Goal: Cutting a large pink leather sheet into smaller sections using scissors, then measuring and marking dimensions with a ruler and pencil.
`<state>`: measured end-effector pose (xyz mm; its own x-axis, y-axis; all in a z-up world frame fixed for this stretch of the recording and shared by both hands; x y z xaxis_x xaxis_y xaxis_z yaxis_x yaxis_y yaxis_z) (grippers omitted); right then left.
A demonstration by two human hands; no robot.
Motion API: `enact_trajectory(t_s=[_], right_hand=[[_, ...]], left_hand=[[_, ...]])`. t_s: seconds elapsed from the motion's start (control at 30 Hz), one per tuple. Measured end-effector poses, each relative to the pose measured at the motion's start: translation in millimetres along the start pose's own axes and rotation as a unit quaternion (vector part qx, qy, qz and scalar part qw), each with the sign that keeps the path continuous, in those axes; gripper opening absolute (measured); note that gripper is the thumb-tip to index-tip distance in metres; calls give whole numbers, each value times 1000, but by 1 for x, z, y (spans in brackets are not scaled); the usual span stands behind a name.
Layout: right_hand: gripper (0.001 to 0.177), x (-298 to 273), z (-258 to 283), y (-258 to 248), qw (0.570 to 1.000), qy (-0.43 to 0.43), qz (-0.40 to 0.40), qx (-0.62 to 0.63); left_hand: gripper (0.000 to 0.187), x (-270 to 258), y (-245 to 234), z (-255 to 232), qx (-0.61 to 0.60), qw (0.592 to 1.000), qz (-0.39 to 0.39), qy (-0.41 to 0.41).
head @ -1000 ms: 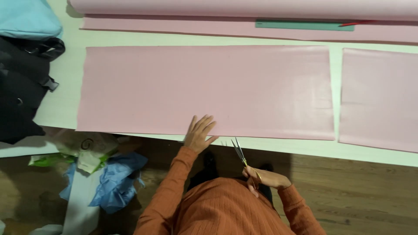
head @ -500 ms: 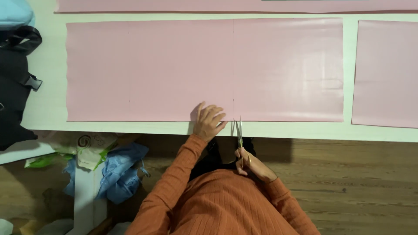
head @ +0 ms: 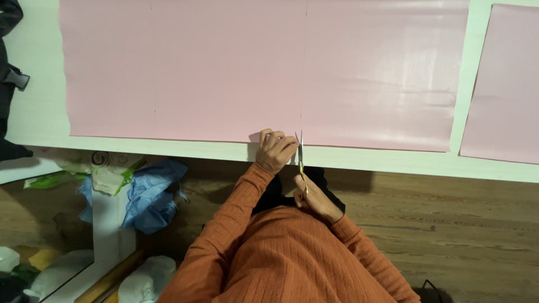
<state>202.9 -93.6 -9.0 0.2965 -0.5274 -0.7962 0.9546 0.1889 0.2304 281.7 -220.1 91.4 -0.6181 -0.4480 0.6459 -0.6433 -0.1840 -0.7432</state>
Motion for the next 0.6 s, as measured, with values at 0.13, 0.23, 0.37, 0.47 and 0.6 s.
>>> enact_trajectory(t_s=[0.13,0.23,0.37,0.47,0.6], right_hand=[[43,9,1,-1,1000,-17,0,1],[44,7,2,3,1000,-16,-1,-10],[44,6,5,5,1000,-11,-11,-6],[46,12,-7,2,1000,-20,-12,-2],[49,16,-13,2,999,-33,-6,7]], left_hand=[[6,3,-2,0,-3,1000,-11,2],[5,3,-5,-2,16,1000,-3,5],[4,1,-1,-3,14,1000,-5,15],[4,-1,0,-4,11,1000,-6,17],[2,-4,3,-5,14,1000,-5,22]])
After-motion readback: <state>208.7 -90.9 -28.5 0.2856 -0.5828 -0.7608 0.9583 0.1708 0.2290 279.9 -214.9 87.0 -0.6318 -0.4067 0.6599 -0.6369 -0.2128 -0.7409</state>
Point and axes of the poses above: each hand's wrist, its own x-axis towards the middle knuckle, its own y-axis out of the palm, z = x × y, the point moved 10 cm from there along x, towards the middle knuckle, and after that the axes turned 12 degrees about y, right-handed, at the moved point
